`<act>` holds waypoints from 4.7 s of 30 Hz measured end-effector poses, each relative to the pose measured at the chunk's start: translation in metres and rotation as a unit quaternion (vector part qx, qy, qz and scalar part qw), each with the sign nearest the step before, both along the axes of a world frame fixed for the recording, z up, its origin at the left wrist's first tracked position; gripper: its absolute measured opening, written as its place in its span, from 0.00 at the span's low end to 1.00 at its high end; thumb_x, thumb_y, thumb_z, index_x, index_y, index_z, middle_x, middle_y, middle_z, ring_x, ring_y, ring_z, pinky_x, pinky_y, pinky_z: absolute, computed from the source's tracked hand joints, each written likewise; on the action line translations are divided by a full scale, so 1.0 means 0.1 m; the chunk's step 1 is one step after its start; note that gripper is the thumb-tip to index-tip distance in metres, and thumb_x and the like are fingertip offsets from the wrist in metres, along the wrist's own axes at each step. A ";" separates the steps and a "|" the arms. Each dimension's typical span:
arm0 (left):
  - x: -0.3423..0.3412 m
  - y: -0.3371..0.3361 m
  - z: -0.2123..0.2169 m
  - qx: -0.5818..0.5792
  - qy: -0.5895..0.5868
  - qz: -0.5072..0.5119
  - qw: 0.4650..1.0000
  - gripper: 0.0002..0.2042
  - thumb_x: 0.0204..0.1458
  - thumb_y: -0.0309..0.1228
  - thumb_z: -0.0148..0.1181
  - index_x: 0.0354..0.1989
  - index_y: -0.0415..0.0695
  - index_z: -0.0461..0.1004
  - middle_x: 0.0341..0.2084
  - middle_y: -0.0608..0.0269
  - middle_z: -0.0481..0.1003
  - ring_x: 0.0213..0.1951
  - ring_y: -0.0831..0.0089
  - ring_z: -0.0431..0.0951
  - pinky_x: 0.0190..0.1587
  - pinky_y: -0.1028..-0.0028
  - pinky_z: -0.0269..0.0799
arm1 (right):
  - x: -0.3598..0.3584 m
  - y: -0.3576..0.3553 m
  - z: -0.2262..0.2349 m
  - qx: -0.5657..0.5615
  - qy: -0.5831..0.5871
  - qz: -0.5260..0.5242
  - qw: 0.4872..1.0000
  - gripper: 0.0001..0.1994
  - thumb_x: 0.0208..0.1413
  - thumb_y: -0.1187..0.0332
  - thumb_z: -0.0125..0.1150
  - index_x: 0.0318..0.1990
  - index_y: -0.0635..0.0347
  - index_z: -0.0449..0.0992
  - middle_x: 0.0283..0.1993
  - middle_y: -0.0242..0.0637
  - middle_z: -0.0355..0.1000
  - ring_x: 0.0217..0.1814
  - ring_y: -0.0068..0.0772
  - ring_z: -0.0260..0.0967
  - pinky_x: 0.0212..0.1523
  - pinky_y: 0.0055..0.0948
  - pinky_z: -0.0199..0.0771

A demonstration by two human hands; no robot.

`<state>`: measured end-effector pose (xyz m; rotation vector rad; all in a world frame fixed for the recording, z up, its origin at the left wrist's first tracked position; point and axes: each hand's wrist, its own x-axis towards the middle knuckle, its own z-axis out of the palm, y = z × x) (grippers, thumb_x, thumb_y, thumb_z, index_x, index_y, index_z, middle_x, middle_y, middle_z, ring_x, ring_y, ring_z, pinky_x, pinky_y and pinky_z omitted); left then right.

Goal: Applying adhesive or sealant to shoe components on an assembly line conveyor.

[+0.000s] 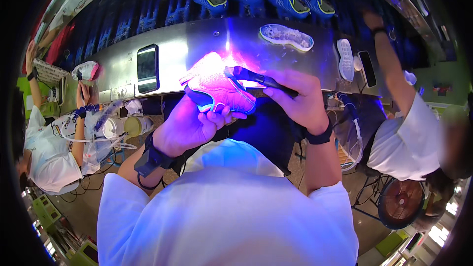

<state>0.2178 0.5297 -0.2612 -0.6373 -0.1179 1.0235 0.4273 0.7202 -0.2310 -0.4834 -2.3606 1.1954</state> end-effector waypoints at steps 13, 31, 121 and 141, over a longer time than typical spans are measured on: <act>-0.21 -0.36 0.00 0.167 0.252 0.093 0.949 0.30 0.66 0.54 0.52 0.62 0.39 0.69 0.49 0.51 0.77 0.47 0.65 0.82 0.43 0.71 0.84 | 0.01 -0.27 -0.06 -0.015 -0.031 0.009 0.999 0.21 0.51 0.80 0.71 0.56 0.66 0.80 0.37 0.32 0.79 0.38 0.21 0.73 0.40 0.24 0.73; -1.90 0.83 -0.07 -0.050 0.890 0.052 0.450 0.31 0.57 0.46 0.67 0.59 0.31 0.73 0.39 0.55 0.83 0.33 0.73 0.84 0.33 0.75 0.79 | 0.32 0.18 -0.59 -0.254 -0.064 -0.142 0.955 0.18 0.62 0.76 0.63 0.59 0.65 0.74 0.42 0.28 0.74 0.41 0.20 0.69 0.45 0.23 0.72; -0.32 0.16 0.12 0.320 0.877 0.321 -0.160 0.20 0.46 0.23 0.66 0.51 0.42 0.81 0.52 0.53 0.77 0.57 0.50 0.78 0.63 0.47 0.74 | -0.08 -0.15 0.22 -0.125 -0.017 -0.066 0.990 0.20 0.65 0.73 0.62 0.64 0.63 0.75 0.57 0.44 0.80 0.53 0.29 0.78 0.54 0.29 0.75; -0.31 0.40 0.05 0.349 0.874 0.257 -0.221 0.17 0.54 0.27 0.63 0.53 0.50 0.82 0.54 0.57 0.75 0.59 0.54 0.76 0.66 0.46 0.71 | 0.66 -0.21 0.03 -0.287 -0.062 0.005 0.956 0.23 0.63 0.77 0.61 0.66 0.62 0.73 0.39 0.31 0.75 0.36 0.19 0.70 0.41 0.23 0.72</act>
